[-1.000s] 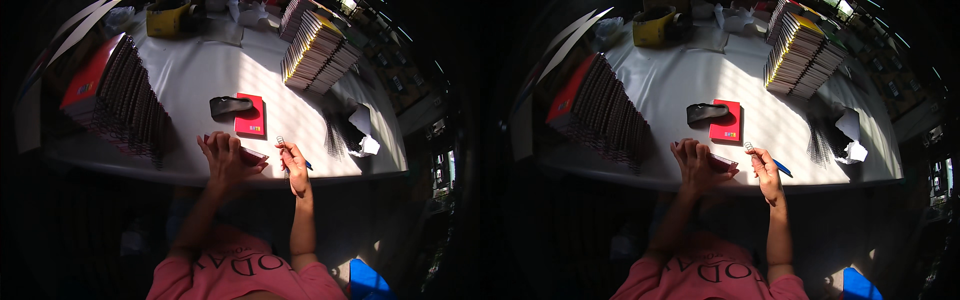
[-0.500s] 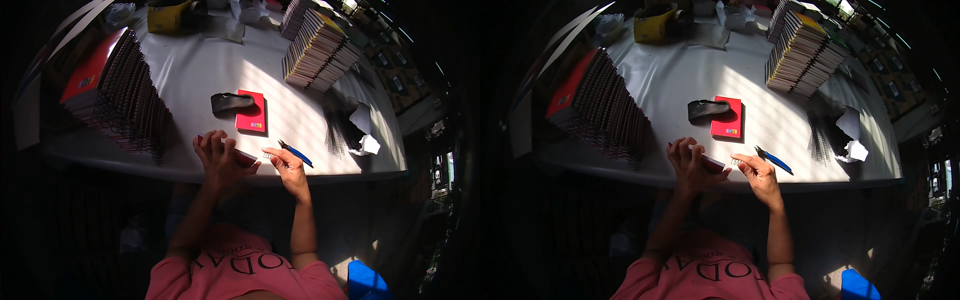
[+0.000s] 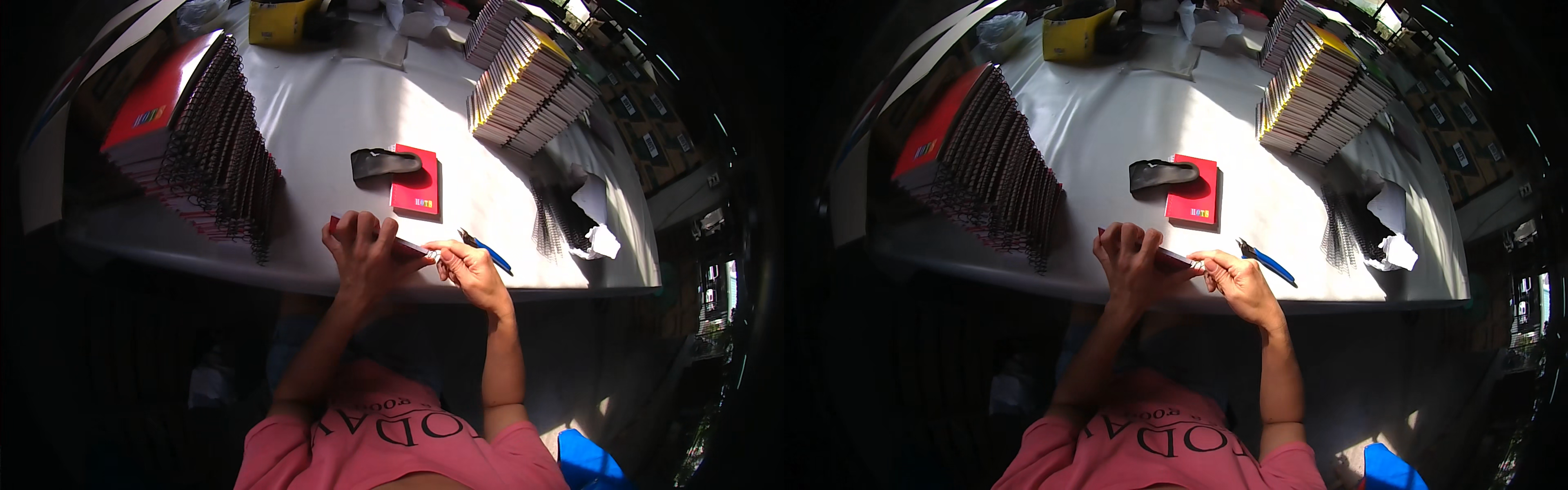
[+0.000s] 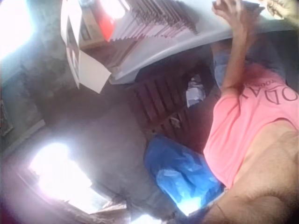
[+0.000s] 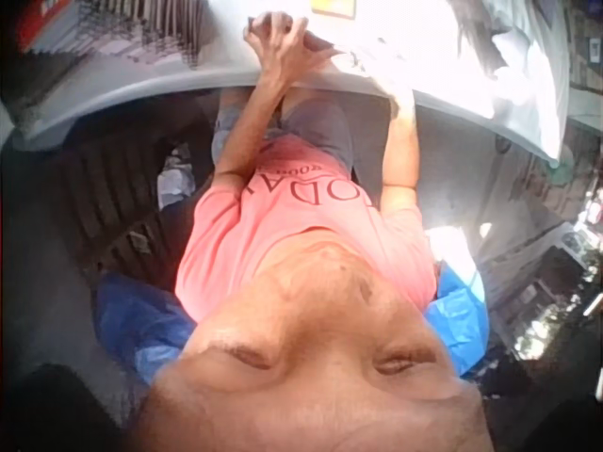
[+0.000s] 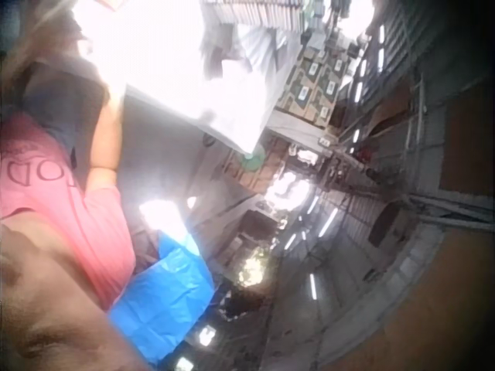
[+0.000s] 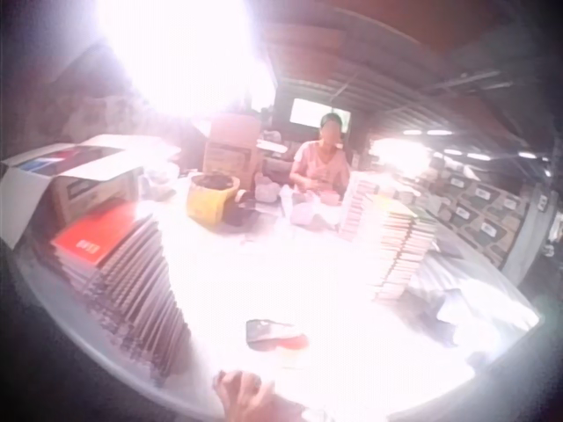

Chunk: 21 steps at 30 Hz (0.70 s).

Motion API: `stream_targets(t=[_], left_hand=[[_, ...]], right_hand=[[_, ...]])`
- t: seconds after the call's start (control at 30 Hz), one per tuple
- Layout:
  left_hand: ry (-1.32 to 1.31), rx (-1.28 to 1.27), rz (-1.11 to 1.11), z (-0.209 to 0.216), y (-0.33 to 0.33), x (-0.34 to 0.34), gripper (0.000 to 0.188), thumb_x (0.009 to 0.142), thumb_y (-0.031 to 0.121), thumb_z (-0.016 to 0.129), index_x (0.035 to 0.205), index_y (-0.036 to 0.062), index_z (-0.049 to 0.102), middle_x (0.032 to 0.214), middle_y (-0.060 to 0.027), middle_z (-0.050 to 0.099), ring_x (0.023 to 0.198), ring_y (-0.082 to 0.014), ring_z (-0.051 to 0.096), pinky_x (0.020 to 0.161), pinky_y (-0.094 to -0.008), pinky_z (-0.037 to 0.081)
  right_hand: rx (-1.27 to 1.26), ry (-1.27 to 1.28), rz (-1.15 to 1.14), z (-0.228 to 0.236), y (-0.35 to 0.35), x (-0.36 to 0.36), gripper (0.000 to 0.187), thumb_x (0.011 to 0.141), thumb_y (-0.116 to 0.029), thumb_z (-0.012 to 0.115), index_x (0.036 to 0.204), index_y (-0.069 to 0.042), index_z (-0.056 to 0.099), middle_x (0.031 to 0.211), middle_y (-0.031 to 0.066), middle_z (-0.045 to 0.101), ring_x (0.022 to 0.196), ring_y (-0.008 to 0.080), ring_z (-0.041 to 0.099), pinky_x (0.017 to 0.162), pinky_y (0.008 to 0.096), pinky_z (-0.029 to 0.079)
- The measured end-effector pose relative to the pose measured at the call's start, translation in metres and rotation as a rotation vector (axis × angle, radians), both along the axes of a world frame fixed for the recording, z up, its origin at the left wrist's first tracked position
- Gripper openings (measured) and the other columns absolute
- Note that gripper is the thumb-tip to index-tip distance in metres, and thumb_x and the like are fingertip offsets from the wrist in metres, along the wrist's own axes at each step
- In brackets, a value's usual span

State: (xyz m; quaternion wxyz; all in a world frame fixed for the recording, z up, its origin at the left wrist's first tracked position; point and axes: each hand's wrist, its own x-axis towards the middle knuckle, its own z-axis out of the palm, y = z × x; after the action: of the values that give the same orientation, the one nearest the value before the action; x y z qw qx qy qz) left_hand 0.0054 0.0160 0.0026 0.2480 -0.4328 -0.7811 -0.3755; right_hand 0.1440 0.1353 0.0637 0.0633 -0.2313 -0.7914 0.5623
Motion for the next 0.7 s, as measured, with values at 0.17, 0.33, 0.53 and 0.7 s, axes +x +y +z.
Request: stream_targets(t=[0.17,0.33,0.53,0.7], left_hand=[[-0.007,0.019,-0.083,0.000,-0.007,-0.001,0.067,0.056,0.065,0.072,0.099,0.0156,0.059,0.097,-0.0043,0.046,0.106,-0.0255,0.041,0.092,-0.0593,0.024],[-0.047,-0.040,-0.176,-0.002,-0.012,-0.010,0.055,0.063,0.052,0.075,0.101,0.0148,0.059,0.095,-0.0045,0.048,0.105,-0.0258,0.043,0.090,-0.0549,0.030],[-0.062,0.017,-0.242,-0.006,-0.014,-0.017,0.049,0.062,0.045,0.079,0.094,0.0131,0.060,0.091,-0.0048,0.050,0.101,-0.0259,0.045,0.081,-0.0450,0.034],[-0.029,0.060,-0.244,0.007,-0.015,-0.013,0.045,0.060,0.043,0.080,0.086,0.0125,0.059,0.087,-0.0062,0.046,0.095,-0.0268,0.043,0.083,-0.0449,0.034]], right_hand=[[0.192,0.040,-0.047,0.019,-0.005,-0.006,0.030,0.087,-0.023,0.066,0.112,-0.008,0.061,0.083,0.0080,0.060,0.065,0.0112,0.056,0.060,0.0255,0.046],[0.211,0.005,0.154,0.015,0.013,0.000,0.019,0.090,-0.016,0.062,0.106,-0.007,0.065,0.087,0.0061,0.063,0.073,0.0109,0.059,0.065,0.0259,0.049],[0.628,0.171,0.264,0.042,0.057,-0.060,0.038,0.087,-0.023,0.063,0.121,-0.009,0.057,0.113,0.0125,0.061,0.102,0.0264,0.059,0.090,0.0357,0.046],[0.647,-0.078,0.263,0.034,0.083,-0.127,0.042,0.083,-0.029,0.066,0.121,-0.015,0.056,0.120,0.0061,0.058,0.108,0.0251,0.055,0.091,0.0371,0.043]])
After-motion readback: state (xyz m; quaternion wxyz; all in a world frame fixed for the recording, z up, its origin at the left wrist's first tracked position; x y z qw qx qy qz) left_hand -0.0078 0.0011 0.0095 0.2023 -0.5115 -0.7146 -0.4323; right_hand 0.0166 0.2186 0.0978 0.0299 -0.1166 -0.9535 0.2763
